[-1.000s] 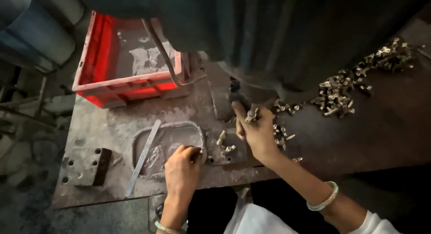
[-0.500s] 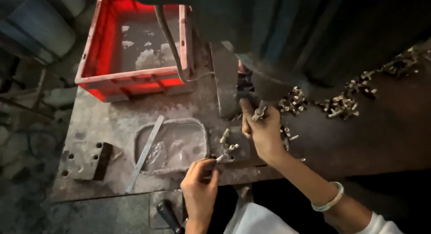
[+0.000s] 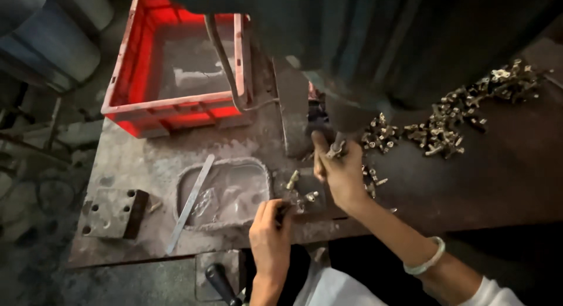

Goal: The person picks small brass fittings one at a time from a pile on the workbench, positions each under a bench press, operates the press on the piece, and sets the pressed piece aside on the table, repeating the cycle.

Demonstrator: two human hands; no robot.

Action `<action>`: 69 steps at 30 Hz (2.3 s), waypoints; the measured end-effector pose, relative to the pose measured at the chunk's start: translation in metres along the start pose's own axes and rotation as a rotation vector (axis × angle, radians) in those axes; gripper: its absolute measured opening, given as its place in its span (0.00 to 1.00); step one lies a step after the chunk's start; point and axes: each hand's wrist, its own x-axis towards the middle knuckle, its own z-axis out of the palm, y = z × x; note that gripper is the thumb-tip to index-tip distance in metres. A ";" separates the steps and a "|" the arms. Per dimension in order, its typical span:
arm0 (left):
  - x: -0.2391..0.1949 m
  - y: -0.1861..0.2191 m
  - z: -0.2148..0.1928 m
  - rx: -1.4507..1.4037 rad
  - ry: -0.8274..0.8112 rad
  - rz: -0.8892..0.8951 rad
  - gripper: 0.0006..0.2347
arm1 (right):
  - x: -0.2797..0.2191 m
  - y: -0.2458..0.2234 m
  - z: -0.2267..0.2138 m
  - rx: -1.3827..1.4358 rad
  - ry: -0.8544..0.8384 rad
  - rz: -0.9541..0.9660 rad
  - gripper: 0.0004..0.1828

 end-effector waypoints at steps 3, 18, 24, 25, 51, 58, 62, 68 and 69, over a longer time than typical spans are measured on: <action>0.010 0.006 -0.002 0.120 0.057 0.138 0.05 | 0.009 -0.019 -0.012 -0.071 -0.196 0.188 0.16; 0.025 -0.008 0.010 -0.634 0.006 -0.329 0.16 | 0.007 0.000 -0.001 -0.136 0.018 0.089 0.23; -0.004 -0.012 0.011 -0.888 0.044 -0.492 0.20 | 0.003 -0.006 0.008 -0.019 0.060 0.057 0.18; -0.003 -0.009 0.011 -0.888 0.040 -0.495 0.20 | 0.001 0.005 0.000 -0.021 0.064 0.057 0.18; 0.018 0.018 0.002 -0.184 -0.427 0.186 0.09 | -0.074 0.082 -0.123 -1.082 -0.646 -0.064 0.39; 0.057 -0.018 -0.072 -0.344 -0.430 -0.113 0.07 | -0.063 0.044 -0.093 -1.050 -0.681 -0.630 0.33; 0.066 0.019 -0.063 -0.412 0.111 -0.076 0.10 | -0.040 0.032 -0.036 -1.180 -0.810 -0.563 0.14; 0.023 0.033 -0.002 0.091 0.029 0.194 0.11 | -0.054 0.094 -0.091 -1.031 -0.530 -0.094 0.10; 0.018 0.042 0.008 -0.002 0.027 0.146 0.12 | -0.062 0.096 -0.098 -1.056 -0.360 -0.210 0.11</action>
